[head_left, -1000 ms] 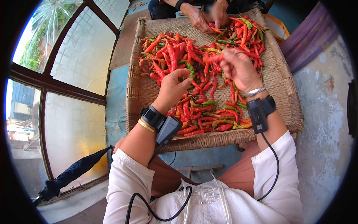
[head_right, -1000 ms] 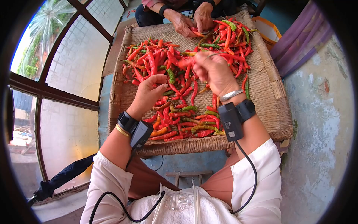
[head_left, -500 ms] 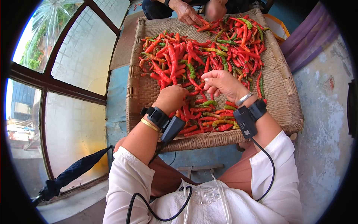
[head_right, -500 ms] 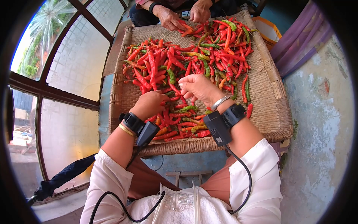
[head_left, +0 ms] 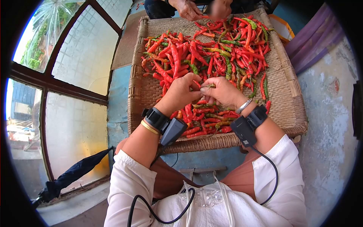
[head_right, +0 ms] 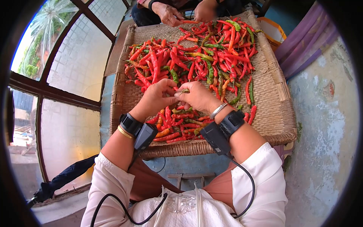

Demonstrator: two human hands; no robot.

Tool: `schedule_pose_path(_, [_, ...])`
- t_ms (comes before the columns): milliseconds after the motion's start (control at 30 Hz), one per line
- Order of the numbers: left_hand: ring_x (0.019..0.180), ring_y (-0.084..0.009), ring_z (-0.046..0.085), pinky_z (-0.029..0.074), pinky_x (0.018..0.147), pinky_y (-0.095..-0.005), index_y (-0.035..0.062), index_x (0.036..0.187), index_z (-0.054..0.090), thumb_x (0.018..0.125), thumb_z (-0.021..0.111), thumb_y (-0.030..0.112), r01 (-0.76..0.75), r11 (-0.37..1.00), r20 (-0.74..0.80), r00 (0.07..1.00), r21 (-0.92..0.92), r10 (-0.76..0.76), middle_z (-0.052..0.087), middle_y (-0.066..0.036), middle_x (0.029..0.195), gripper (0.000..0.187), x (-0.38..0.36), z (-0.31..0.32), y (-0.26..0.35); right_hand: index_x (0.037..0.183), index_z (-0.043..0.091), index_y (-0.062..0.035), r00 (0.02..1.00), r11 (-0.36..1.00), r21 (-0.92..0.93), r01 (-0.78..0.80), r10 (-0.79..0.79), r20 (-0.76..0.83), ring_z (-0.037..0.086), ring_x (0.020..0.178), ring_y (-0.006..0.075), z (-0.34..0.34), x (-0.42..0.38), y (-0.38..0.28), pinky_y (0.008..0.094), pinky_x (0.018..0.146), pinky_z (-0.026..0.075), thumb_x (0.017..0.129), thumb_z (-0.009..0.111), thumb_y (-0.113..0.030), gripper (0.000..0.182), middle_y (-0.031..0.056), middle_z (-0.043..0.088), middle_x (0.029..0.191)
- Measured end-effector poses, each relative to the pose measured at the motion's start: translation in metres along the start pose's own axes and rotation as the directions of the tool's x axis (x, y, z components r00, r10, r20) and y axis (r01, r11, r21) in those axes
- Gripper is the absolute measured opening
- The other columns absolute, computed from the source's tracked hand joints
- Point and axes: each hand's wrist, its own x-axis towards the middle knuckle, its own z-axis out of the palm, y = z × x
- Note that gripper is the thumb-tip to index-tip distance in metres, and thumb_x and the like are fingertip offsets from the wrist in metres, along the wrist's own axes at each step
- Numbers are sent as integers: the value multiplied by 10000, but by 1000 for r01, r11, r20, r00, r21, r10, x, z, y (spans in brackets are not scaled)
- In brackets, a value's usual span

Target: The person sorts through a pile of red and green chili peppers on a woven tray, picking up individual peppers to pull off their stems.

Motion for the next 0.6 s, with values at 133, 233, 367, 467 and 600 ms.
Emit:
schedule_pose_path(133, [663, -95, 566, 468, 601, -250, -14, 975, 550, 759, 648, 106, 38, 953, 65, 998, -300, -19, 609, -55, 718, 266, 1, 2, -12, 867, 586, -21, 999, 975, 221, -9, 16, -30, 555, 541, 62, -3, 1, 2, 193, 419, 410, 824, 555, -162, 150, 16, 589, 675])
schedule_pose_path(233, [661, -80, 546, 460, 602, -241, -17, 920, 590, 770, 650, 139, 83, 969, 141, 989, -233, -50, 600, -45, 711, 224, 2, -1, -9, 885, 581, -19, 999, 949, 313, 27, -11, -53, 547, 529, 58, -6, 0, 3, 181, 410, 409, 822, 545, -121, 125, 20, 591, 686])
schedule_pose_path(367, [638, -91, 550, 452, 571, -255, -20, 865, 611, 780, 639, 168, 113, 966, 62, 993, -233, -101, 606, -51, 695, 208, 2, -1, -12, 924, 576, -15, 999, 933, 359, 30, -15, -45, 528, 519, 46, -18, 1, 5, 167, 425, 418, 825, 542, -90, 129, 9, 583, 682])
schedule_pose_path(467, [638, -61, 529, 440, 559, -210, -14, 936, 590, 835, 571, 144, 247, 963, 44, 969, -112, -243, 592, -14, 723, 188, 0, -8, 0, 921, 577, -13, 996, 966, 257, 4, 18, -85, 508, 517, 32, -32, -2, -3, 170, 439, 425, 823, 542, -79, 123, -7, 572, 686])
schedule_pose_path(600, [597, -63, 520, 432, 522, -219, -15, 946, 585, 845, 553, 160, 188, 980, 106, 975, 68, -194, 585, -16, 697, 205, 4, -9, -14, 1044, 516, 13, 967, 937, 329, 113, -28, -253, 532, 544, 55, -50, 0, -8, 177, 429, 435, 816, 527, -52, 238, 45, 591, 775])
